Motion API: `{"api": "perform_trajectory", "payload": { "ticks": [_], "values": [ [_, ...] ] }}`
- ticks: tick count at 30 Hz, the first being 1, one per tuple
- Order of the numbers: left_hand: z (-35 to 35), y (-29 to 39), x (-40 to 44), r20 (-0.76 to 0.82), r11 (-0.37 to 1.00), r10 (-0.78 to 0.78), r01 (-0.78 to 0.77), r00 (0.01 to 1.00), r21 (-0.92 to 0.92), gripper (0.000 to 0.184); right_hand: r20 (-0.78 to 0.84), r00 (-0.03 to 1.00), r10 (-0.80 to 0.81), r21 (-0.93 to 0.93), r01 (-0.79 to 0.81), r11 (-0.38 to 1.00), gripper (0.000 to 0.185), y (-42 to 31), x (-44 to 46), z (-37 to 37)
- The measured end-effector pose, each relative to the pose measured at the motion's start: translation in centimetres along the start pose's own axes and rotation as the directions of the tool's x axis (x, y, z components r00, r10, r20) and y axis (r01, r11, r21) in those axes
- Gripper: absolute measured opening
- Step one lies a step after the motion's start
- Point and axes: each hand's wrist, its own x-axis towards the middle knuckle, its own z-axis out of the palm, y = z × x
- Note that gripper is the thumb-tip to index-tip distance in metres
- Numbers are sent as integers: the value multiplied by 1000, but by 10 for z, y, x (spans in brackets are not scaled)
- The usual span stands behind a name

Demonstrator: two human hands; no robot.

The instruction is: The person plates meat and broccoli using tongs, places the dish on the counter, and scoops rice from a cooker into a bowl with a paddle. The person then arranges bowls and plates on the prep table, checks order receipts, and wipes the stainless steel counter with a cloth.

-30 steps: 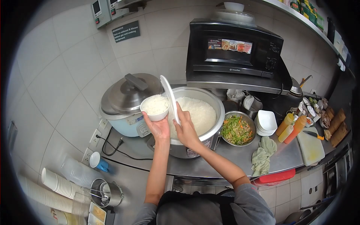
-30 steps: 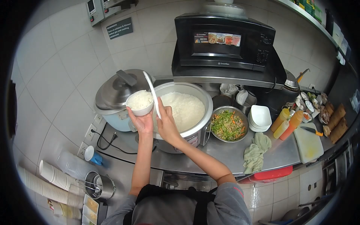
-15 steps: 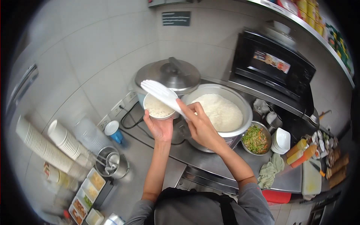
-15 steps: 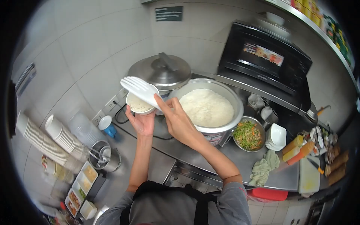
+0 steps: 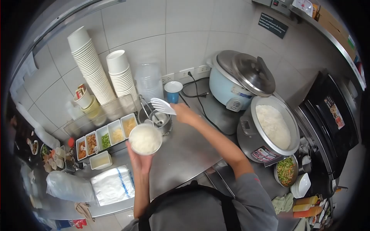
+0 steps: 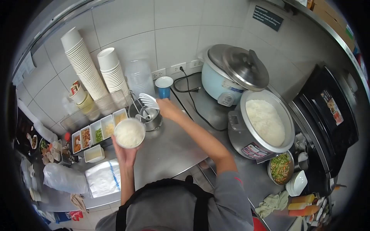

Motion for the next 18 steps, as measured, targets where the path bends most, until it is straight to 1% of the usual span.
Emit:
{"api": "perform_trajectory", "payload": {
  "ticks": [1,2,3,4,5,6,7,8,9,10,11,12,13,14,15,17,18],
  "values": [
    [-9,11,-16,-54,999,43,-43,998,1,65,-6,996,89,-60,-89,994,28,8,23,31],
    [-20,20,-31,-108,997,80,-81,991,4,64,95,987,132,-118,-121,986,28,3,35,41],
    [-38,29,-43,-98,992,107,-113,989,-51,65,183,965,187,-176,-155,972,30,1,47,45],
    [-46,39,-57,-143,988,134,-144,981,-60,66,234,958,167,-169,-129,977,38,6,61,51],
    [-42,48,-71,-248,972,150,-189,957,-140,66,279,948,155,-159,-113,981,47,15,70,51],
    [-51,55,-86,-240,966,192,-227,952,-127,68,139,979,152,-209,-121,970,51,14,72,32],
    [-54,65,-100,-312,959,208,-256,927,-121,69,2,990,140,-263,-134,955,54,15,77,6],
    [-43,75,-114,-444,948,215,-296,869,-119,69,-210,961,178,-338,-242,910,60,53,102,-8],
    [-59,83,-128,-442,940,279,-336,853,-56,71,-497,864,79,-410,-315,856,62,91,112,-41],
    [-56,88,-139,-538,910,346,-414,769,-7,71,-702,711,42,-413,-453,790,59,124,114,-85],
    [-59,94,-152,-578,902,348,-432,738,-9,71,-852,504,-143,-466,-604,647,54,171,114,-121],
    [-65,97,-166,-554,878,418,-476,720,44,73,-877,468,-107,-445,-709,547,47,201,96,-164],
    [-70,100,-177,-574,860,444,-508,688,56,74,-890,445,-97,-427,-739,522,44,230,71,-196],
    [-55,101,-183,-645,837,476,-534,598,122,73,-910,411,-53,-386,-794,469,42,262,46,-224],
    [-48,98,-186,-660,819,495,-557,565,138,73,-932,362,-21,-350,-881,318,43,279,20,-238],
    [-40,98,-187,-662,801,513,-582,546,140,73,-944,282,173,-262,-956,133,48,307,-14,-256],
    [-37,96,-185,-662,794,519,-592,541,139,72,-869,280,407,-195,-951,239,51,307,-27,-265]
  ]
}}
